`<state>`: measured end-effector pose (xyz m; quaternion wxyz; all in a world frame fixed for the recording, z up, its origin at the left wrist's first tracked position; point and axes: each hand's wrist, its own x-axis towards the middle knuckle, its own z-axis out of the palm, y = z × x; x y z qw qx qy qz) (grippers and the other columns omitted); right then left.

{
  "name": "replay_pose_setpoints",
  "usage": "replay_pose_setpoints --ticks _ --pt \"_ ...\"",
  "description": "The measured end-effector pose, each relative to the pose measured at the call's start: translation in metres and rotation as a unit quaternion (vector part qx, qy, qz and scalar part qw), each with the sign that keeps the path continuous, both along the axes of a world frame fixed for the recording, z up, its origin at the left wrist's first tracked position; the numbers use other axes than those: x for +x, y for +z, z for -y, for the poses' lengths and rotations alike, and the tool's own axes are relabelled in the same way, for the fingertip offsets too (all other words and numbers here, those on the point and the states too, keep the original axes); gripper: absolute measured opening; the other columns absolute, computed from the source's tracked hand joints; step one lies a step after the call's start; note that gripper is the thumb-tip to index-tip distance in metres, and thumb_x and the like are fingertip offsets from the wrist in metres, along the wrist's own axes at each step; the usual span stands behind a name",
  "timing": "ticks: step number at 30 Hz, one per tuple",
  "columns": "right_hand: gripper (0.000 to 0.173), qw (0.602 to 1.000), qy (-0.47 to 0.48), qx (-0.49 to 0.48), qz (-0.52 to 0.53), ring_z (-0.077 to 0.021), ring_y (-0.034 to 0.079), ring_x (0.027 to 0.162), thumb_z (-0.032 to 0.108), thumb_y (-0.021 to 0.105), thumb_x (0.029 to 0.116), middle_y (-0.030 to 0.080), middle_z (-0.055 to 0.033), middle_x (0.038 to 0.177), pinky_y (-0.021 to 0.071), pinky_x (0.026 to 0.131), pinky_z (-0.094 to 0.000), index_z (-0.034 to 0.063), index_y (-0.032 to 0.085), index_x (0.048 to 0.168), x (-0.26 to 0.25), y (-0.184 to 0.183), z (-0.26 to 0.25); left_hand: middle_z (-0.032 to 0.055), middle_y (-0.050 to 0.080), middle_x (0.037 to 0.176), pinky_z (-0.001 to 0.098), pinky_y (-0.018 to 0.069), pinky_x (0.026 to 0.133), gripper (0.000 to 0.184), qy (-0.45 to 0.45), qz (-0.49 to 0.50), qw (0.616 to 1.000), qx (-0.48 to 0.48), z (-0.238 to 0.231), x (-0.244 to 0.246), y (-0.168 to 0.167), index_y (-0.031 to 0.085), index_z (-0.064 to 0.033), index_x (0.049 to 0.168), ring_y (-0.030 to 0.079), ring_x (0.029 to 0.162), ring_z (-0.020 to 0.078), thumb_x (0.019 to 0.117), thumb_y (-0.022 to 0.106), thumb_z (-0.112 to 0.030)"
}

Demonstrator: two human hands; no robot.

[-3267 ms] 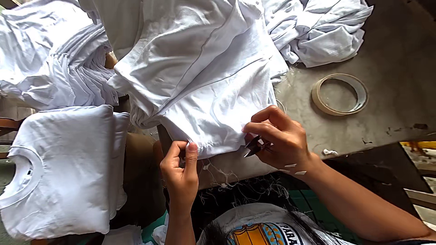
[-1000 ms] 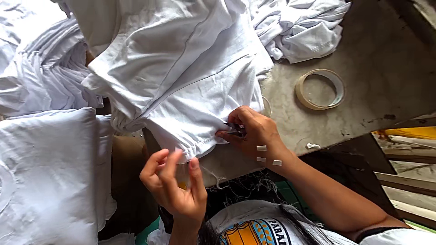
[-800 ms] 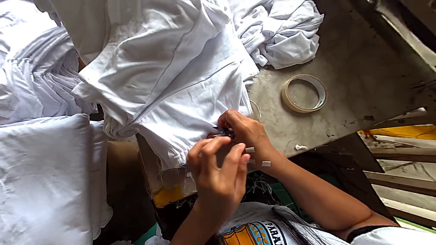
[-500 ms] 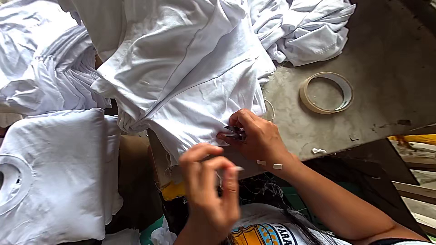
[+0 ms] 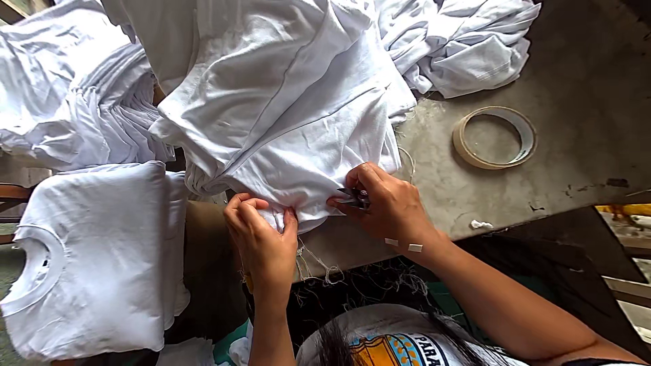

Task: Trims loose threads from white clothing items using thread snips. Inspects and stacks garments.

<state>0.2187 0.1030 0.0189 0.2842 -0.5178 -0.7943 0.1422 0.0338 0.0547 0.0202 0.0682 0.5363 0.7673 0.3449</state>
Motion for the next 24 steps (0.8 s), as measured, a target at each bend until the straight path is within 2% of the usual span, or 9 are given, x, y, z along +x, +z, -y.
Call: replay_pose_setpoints --ticks 3,7,10,12,13,16,19,22,24 --pt "0.032 1.0 -0.001 -0.004 -0.003 -0.026 0.058 0.054 0.026 0.08 0.0787 0.059 -0.012 0.077 0.0386 0.042 -0.0396 0.0019 0.063 0.092 0.0 0.001 0.0 0.0277 0.052 0.128 0.0596 0.0398 0.099 0.051 -0.014 0.007 1.0 -0.019 0.007 -0.013 -0.002 0.064 0.0046 0.106 0.049 0.121 0.0452 0.079 0.075 -0.038" --pt "0.037 0.999 0.0 -0.026 -0.022 -0.0234 0.055 0.056 0.036 0.075 0.0853 0.057 -0.0104 0.079 0.0388 0.045 -0.0382 0.0018 0.063 0.095 0.003 0.005 0.003 0.0162 0.056 0.117 0.0498 0.0363 0.099 0.033 -0.048 0.067 0.997 -0.01 0.021 -0.017 0.003 0.072 -0.0037 0.091 0.05 0.115 0.0313 0.0837 0.07 -0.036" --pt "0.04 0.998 0.002 0.002 -0.058 -0.0163 0.052 0.061 0.038 0.066 0.0934 0.057 -0.0105 0.087 0.0395 0.05 -0.03 0.0003 0.065 0.106 -0.001 0.015 0.012 0.0072 0.063 0.107 0.0322 0.0392 0.1 0.017 -0.065 0.139 0.987 0.053 0.024 -0.013 0.003 0.07 -0.005 0.086 0.053 0.112 0.0166 0.0847 0.07 -0.022" --pt "0.031 0.991 0.043 0.033 -0.125 -0.0093 0.052 0.066 0.028 0.062 0.0991 0.058 -0.0106 0.093 0.0423 0.056 -0.0207 -0.0012 0.061 0.108 -0.005 0.019 0.02 -0.0001 0.062 0.093 0.0165 0.0493 0.086 0.011 -0.077 0.197 0.972 0.104 0.023 -0.008 0.003 0.06 -0.0031 0.092 0.06 0.095 0.0012 0.0857 0.065 -0.01" --pt "0.027 0.982 0.075 0.038 -0.168 -0.0056 0.052 0.067 0.025 0.06 0.1019 0.058 -0.0096 0.093 0.0429 0.058 -0.0163 -0.0011 0.058 0.108 -0.008 0.02 0.023 -0.0035 0.062 0.089 0.0144 0.0532 0.081 0.012 -0.083 0.24 0.959 0.124 0.022 -0.005 0.004 0.055 -0.0036 0.096 0.062 0.087 -0.0028 0.086 0.063 -0.004" --pt "0.023 0.946 0.145 0.002 -0.289 0.0002 0.051 0.068 0.02 0.059 0.102 0.058 -0.0068 0.09 0.0436 0.06 -0.0106 -0.0022 0.057 0.106 -0.025 0.017 0.029 -0.0057 0.064 0.093 0.0189 0.0582 0.081 0.027 -0.083 0.325 0.927 0.165 0.02 0.001 0.005 0.049 -0.0042 0.107 0.066 0.086 -0.0007 0.0847 0.062 0.003" --pt "0.022 0.922 0.142 -0.059 -0.355 0.0033 0.045 0.062 0.018 0.064 0.0977 0.055 -0.0027 0.079 0.0387 0.056 -0.0091 -0.0027 0.058 0.104 -0.046 0.007 0.029 -0.008 0.069 0.094 0.0213 0.0599 0.081 0.038 -0.097 0.347 0.916 0.174 0.023 0.0 0.008 0.045 -0.0055 0.116 0.069 0.087 0.001 0.0846 0.064 0.005" --pt "0.015 0.906 0.115 -0.128 -0.387 0.0063 0.043 0.057 0.012 0.068 0.0934 0.05 0.0041 0.068 0.0371 0.053 -0.008 0.0013 0.057 0.095 -0.062 0.001 0.021 -0.0095 0.071 0.094 0.0223 0.0597 0.083 0.04 -0.123 0.374 0.902 0.177 0.025 -0.001 0.008 0.045 -0.0095 0.117 0.07 0.088 0.0023 0.0867 0.066 0.006" --pt "0.011 0.899 0.123 -0.148 -0.394 0.0061 0.043 0.055 0.007 0.066 0.0919 0.049 0.0049 0.066 0.0366 0.052 -0.0077 0.0029 0.056 0.091 -0.065 0.002 0.017 -0.0096 0.072 0.094 0.0214 0.0598 0.083 0.04 -0.128 0.389 0.894 0.185 0.025 -0.001 0.006 0.046 -0.0114 0.115 0.07 0.088 0.0023 0.0863 0.065 0.008"
